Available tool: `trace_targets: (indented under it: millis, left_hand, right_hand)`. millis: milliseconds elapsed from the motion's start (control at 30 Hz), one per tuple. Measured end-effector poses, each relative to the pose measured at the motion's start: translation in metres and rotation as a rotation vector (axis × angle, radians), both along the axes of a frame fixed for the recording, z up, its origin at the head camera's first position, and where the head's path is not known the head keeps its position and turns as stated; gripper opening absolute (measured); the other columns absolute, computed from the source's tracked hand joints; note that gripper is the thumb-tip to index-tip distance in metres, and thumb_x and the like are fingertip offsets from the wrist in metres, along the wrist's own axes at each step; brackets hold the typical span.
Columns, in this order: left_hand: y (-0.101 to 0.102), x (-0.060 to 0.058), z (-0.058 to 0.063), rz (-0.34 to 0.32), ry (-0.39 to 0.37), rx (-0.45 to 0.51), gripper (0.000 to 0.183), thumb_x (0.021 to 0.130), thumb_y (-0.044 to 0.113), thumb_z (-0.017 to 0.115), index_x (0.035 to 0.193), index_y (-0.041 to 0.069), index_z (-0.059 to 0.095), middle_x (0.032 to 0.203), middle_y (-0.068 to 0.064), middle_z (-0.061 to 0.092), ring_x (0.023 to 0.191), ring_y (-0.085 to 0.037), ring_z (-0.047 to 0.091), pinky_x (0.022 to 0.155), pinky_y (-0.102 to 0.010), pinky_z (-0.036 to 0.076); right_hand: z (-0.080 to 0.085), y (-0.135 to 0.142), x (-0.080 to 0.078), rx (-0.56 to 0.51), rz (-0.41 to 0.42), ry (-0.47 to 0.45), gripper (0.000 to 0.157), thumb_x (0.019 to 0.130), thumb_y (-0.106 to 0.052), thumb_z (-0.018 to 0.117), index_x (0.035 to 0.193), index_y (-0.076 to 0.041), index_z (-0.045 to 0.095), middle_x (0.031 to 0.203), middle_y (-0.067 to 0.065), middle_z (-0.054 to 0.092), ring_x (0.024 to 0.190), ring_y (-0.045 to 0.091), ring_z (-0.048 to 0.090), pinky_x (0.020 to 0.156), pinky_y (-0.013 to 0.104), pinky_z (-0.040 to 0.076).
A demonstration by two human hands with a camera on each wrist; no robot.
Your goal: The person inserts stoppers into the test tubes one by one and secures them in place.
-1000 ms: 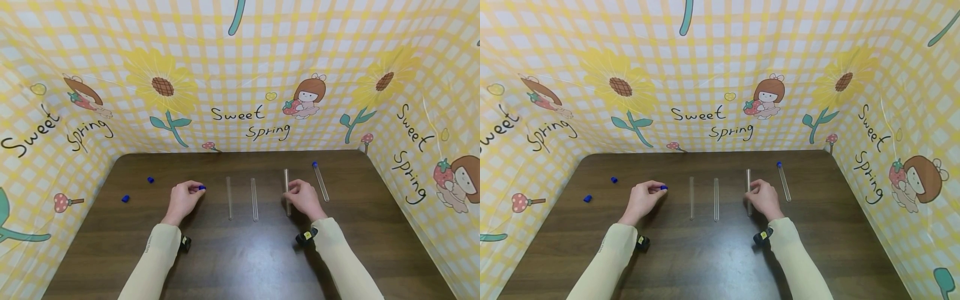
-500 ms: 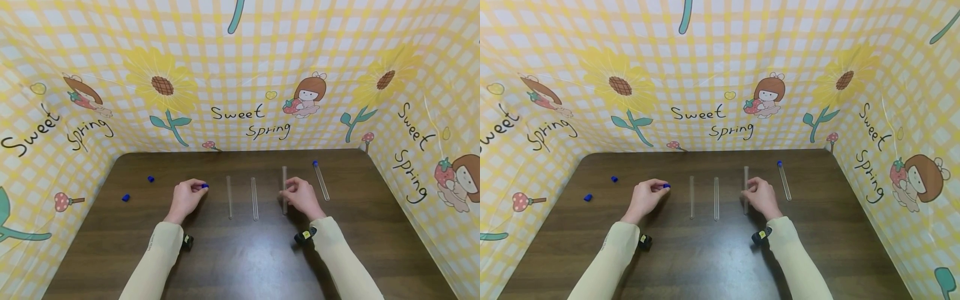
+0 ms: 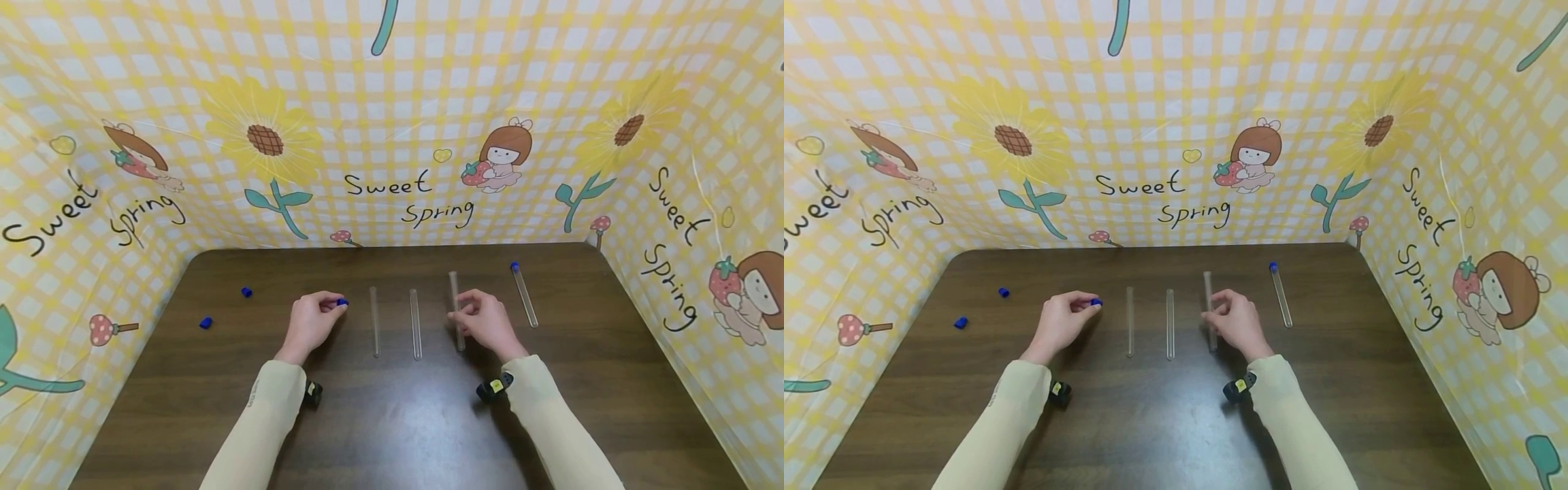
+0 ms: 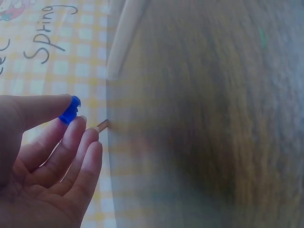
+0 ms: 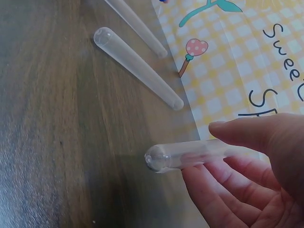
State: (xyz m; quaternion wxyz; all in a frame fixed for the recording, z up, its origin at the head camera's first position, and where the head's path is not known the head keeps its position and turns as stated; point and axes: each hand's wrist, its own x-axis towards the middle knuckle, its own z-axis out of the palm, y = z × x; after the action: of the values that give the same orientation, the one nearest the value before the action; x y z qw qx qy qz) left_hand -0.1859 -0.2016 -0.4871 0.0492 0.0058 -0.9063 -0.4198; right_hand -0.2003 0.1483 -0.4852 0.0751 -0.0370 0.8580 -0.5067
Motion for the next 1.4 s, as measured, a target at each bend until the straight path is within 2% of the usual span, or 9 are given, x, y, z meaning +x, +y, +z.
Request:
trace_targets:
  millis: [233, 567, 833, 1133, 1400]
  left_hand:
    - [0.008, 0.0, -0.001, -0.009, -0.012, 0.019, 0.02, 0.095, 0.016, 0.075, 0.11, 0.004, 0.077, 0.095, -0.007, 0.071, 0.086, -0.021, 0.066, 0.079, -0.04, 0.056]
    - [0.021, -0.002, 0.003, -0.015, 0.057, 0.063, 0.019, 0.095, 0.011, 0.074, 0.11, 0.0, 0.076, 0.096, -0.01, 0.073, 0.087, -0.023, 0.068, 0.08, -0.04, 0.058]
    - [0.031, -0.003, 0.004, -0.024, 0.069, 0.059, 0.02, 0.096, 0.011, 0.072, 0.113, 0.0, 0.075, 0.098, -0.01, 0.071, 0.087, -0.022, 0.066, 0.079, -0.039, 0.057]
    - [0.04, -0.003, 0.01, -0.033, 0.077, 0.06, 0.021, 0.097, 0.011, 0.072, 0.115, 0.001, 0.075, 0.1, -0.01, 0.07, 0.089, -0.022, 0.065, 0.081, -0.037, 0.057]
    - [0.047, -0.005, 0.015, -0.051, 0.089, 0.067, 0.022, 0.098, 0.01, 0.071, 0.117, 0.001, 0.074, 0.102, -0.009, 0.069, 0.09, -0.022, 0.065, 0.082, -0.037, 0.057]
  right_hand:
    - [-0.001, -0.006, 0.002, -0.015, 0.011, 0.023, 0.035, 0.089, -0.008, 0.079, 0.12, 0.001, 0.065, 0.081, 0.008, 0.071, 0.065, 0.021, 0.068, 0.063, 0.035, 0.06]
    - [-0.001, -0.015, 0.005, -0.02, 0.02, 0.013, 0.033, 0.088, -0.008, 0.08, 0.117, -0.002, 0.066, 0.079, 0.005, 0.071, 0.064, 0.02, 0.068, 0.062, 0.034, 0.06]
    - [-0.001, -0.022, 0.008, -0.009, 0.038, 0.011, 0.033, 0.088, -0.009, 0.081, 0.117, -0.004, 0.066, 0.078, 0.004, 0.071, 0.065, 0.02, 0.068, 0.063, 0.034, 0.06]
    - [0.0, -0.031, 0.009, -0.019, 0.051, 0.024, 0.033, 0.087, -0.008, 0.082, 0.116, -0.002, 0.067, 0.076, 0.003, 0.07, 0.062, 0.019, 0.068, 0.06, 0.034, 0.058]
    - [0.003, -0.038, 0.011, 0.0, 0.068, 0.017, 0.032, 0.087, -0.01, 0.082, 0.115, -0.006, 0.067, 0.077, 0.002, 0.069, 0.062, 0.019, 0.068, 0.059, 0.034, 0.057]
